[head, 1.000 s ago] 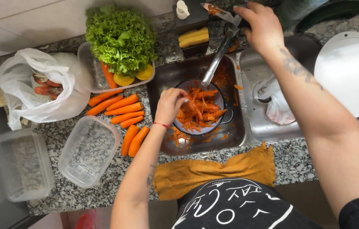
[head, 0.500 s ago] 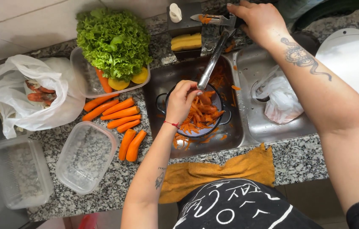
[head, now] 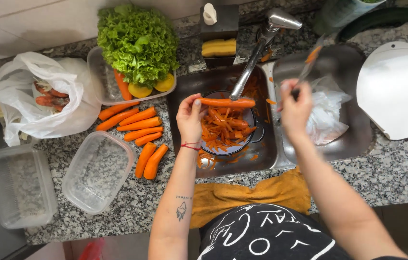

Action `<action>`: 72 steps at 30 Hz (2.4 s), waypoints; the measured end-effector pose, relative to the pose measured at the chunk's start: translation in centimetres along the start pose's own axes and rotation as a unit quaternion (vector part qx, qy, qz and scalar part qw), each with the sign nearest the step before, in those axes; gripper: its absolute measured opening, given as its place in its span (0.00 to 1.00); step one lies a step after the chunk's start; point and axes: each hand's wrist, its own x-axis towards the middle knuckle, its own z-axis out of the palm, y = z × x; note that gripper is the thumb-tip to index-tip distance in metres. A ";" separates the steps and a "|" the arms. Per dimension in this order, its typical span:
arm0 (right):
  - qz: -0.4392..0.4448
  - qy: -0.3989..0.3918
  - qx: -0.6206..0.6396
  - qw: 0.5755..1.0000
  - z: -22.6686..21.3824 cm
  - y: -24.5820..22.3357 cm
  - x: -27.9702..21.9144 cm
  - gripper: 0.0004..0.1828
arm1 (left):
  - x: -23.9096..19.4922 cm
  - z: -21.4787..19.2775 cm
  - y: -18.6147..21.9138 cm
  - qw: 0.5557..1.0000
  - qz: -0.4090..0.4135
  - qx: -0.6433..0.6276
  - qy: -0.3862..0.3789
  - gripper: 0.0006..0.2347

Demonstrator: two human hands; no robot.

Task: The person peels several carrots using a vegetable peeler over a kitchen sink, collecting the peels in a strainer. The person briefly pauses to pet a black cat that walks into the frame before resuming the peeling task.

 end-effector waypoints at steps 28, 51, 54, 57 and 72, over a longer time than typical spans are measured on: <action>-0.151 -0.314 -0.571 0.744 3.0 -4.1 -3.1 0.14 | -0.5 4.2 -5.0 0.959 -0.238 0.122 -0.093 0.21; -0.004 -0.358 -0.404 0.842 1.8 -6.6 -4.9 0.19 | -4.6 6.1 2.5 0.971 -0.224 -0.068 -0.048 0.15; 0.010 -0.350 -0.417 0.838 -0.6 -8.1 -5.1 0.19 | 0.3 4.0 -5.6 0.977 -0.208 -0.044 -0.031 0.17; 0.023 -0.315 -0.413 0.854 -3.2 -8.5 -5.4 0.19 | 2.3 4.2 -6.9 0.983 -0.174 0.059 -0.009 0.18; 0.083 -0.236 -0.443 0.861 -7.3 -6.1 -3.9 0.19 | 2.3 6.2 -6.5 0.519 0.328 0.751 -0.243 0.19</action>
